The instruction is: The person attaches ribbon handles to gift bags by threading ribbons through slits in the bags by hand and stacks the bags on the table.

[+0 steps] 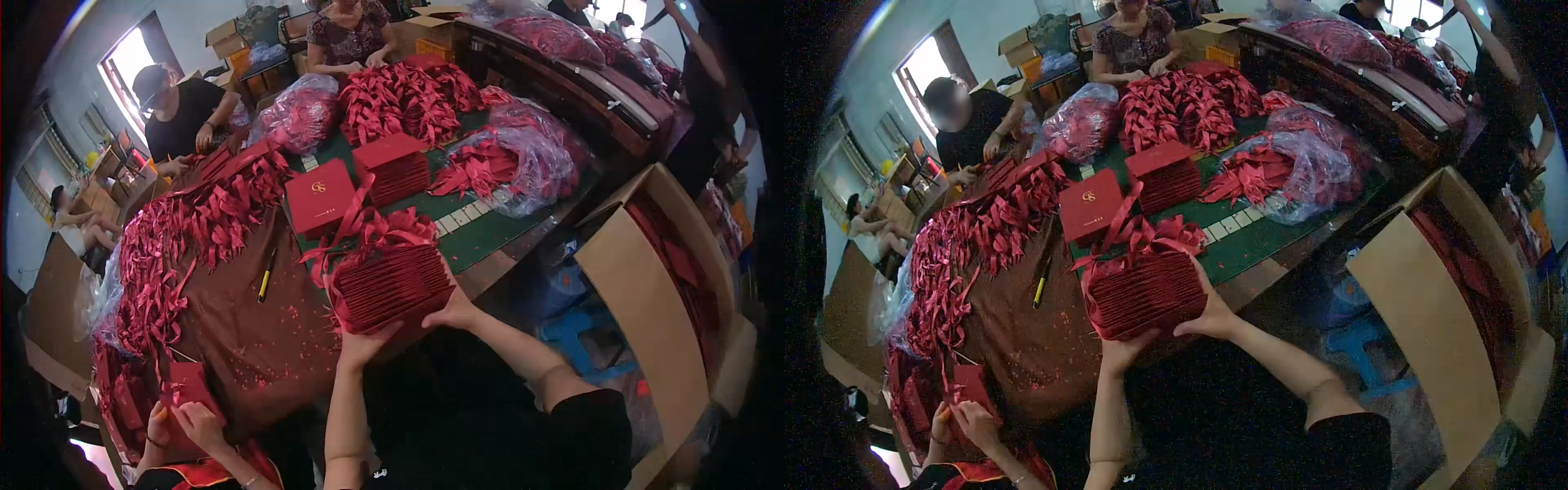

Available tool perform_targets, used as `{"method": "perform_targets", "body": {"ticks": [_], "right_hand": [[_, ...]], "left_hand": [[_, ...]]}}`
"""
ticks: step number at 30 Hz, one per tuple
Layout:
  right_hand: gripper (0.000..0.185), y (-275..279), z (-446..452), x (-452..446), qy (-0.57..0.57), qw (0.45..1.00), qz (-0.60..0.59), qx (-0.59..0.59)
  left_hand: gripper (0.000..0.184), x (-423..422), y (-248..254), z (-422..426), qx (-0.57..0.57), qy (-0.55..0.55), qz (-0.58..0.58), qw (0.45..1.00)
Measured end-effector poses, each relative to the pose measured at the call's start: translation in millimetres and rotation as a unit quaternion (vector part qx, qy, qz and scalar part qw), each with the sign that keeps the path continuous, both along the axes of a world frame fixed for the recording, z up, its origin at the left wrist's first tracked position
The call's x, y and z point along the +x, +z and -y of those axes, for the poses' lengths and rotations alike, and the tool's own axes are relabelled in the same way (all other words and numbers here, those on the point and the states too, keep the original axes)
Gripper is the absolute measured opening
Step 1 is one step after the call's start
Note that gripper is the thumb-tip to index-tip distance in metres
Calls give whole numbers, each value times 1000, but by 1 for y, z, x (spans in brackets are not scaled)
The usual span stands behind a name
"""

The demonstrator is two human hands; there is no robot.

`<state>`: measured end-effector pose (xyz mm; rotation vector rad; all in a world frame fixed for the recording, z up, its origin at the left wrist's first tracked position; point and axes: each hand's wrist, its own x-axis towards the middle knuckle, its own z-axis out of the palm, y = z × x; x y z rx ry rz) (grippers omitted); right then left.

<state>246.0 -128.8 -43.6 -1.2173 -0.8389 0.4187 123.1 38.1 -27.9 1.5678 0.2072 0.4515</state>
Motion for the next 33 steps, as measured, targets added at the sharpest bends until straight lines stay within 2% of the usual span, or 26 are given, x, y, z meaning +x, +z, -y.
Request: {"method": "perform_targets", "body": {"ticks": [2, 4, 5, 7, 9, 10, 11, 12, 13, 14, 16, 17, 18, 20, 23, 24, 27, 29, 31, 32, 33], "right_hand": [[129, 0, -5, -1, -9, 1000, -12, -3], [108, -2, -10, -1, -49, 998, 45, 5], [108, -3, -13, -1, -48, 998, 44, 6], [91, -3, -17, -1, -110, 986, 122, 38], [89, -6, -20, -4, -114, 988, 98, 35], [86, -6, -21, -5, -119, 990, 75, 32], [86, -4, -20, -3, -121, 989, 75, 35], [84, 6, -17, -1, -124, 980, 148, 52], [83, 12, -15, 3, -127, 965, 220, 66], [83, 13, -16, 6, -131, 964, 220, 67], [80, 14, -17, 10, -80, 987, 137, 38], [85, 15, -18, 10, -15, 998, 35, 41], [85, 10, -17, 13, -16, 998, 35, 39], [89, -2, -19, 20, -42, 989, 139, 5], [90, -4, -18, 18, -16, 994, 109, 3], [87, -6, -18, 18, 15, 999, 33, -4], [83, -6, -15, 29, 13, 992, 107, -62], [87, 25, -14, 27, -14, 992, 111, -59], [68, 54, -27, 29, -129, 944, 296, -73], [65, 72, -33, 32, -57, 971, 223, -67], [62, 91, -40, 35, 21, 987, 147, -58]], "left_hand": [[72, 1, 1, -2, 2, -8, -25, 1000], [71, -2, -2, -4, 5, -17, -51, 999], [67, -2, -7, -5, 32, -7, -50, 998], [62, -2, -23, -11, 61, 3, -50, 997], [67, -4, -40, -17, 142, 14, 1, 990], [67, -6, -45, -16, 145, 12, 1, 989], [68, -7, -49, -12, 100, 33, 35, 994], [68, -6, -50, -11, 55, 53, 71, 995], [68, -6, -50, -12, 58, 49, 73, 994], [72, -7, -51, -13, 58, 53, 59, 995], [81, -8, -52, -13, 56, 62, 30, 996], [76, -1, -59, -22, 134, 52, 17, 989], [76, 1, -55, -20, 133, 50, 17, 990], [75, -2, -49, -17, 139, 75, 15, 987], [74, 4, -30, -18, 149, 108, -4, 983], [74, 3, -25, -17, 156, 110, -8, 982], [73, 9, -19, -15, 173, 75, 19, 982], [72, 14, -23, -15, 180, 37, 58, 981], [72, 14, -28, -27, 185, 7, 85, 979], [71, 6, -35, -25, 188, -1, 96, 978], [71, 25, -21, -47, 190, -4, 104, 976]]}}
